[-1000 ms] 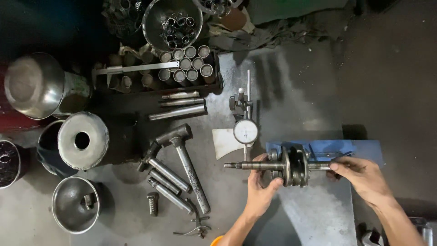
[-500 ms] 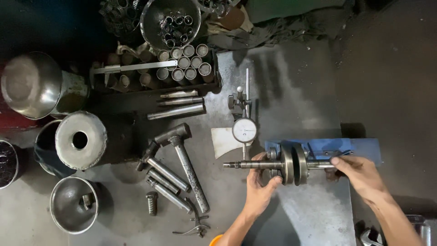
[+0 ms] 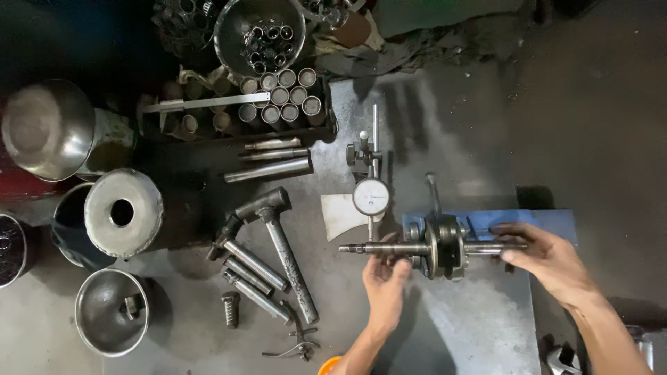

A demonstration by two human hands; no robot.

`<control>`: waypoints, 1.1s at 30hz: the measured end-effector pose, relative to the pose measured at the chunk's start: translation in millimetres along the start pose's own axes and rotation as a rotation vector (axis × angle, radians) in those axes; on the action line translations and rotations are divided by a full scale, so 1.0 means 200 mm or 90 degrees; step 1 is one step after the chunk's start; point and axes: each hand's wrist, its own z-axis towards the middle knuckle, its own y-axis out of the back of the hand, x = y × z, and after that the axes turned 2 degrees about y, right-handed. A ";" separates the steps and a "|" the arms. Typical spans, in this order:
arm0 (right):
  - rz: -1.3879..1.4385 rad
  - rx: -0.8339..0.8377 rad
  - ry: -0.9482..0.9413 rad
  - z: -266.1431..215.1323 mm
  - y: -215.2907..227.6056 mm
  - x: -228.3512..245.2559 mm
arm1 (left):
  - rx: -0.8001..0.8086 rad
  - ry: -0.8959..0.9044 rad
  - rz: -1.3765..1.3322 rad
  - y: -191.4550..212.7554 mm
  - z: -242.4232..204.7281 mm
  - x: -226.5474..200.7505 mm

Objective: The person assembles a mechanical shaft with multiple circular components on a workbench. They repeatedly pick up the shaft, slide parts onto it, and use a dial indicator to measure the assembly. The person also uses a hammer to tap components into place and moves the assembly between the bench and a metal container on the floor.

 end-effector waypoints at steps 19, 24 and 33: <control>0.250 0.080 0.183 -0.72 -0.06 0.03 | 0.301 0.112 -0.262 -0.58 -0.10 -0.50; 0.530 0.130 0.010 -0.93 -0.02 0.05 | 0.385 0.172 -0.221 -0.74 -0.17 -0.35; 0.781 -0.181 0.124 -0.92 0.28 -0.74 | 0.239 0.141 0.334 -1.36 -0.50 0.11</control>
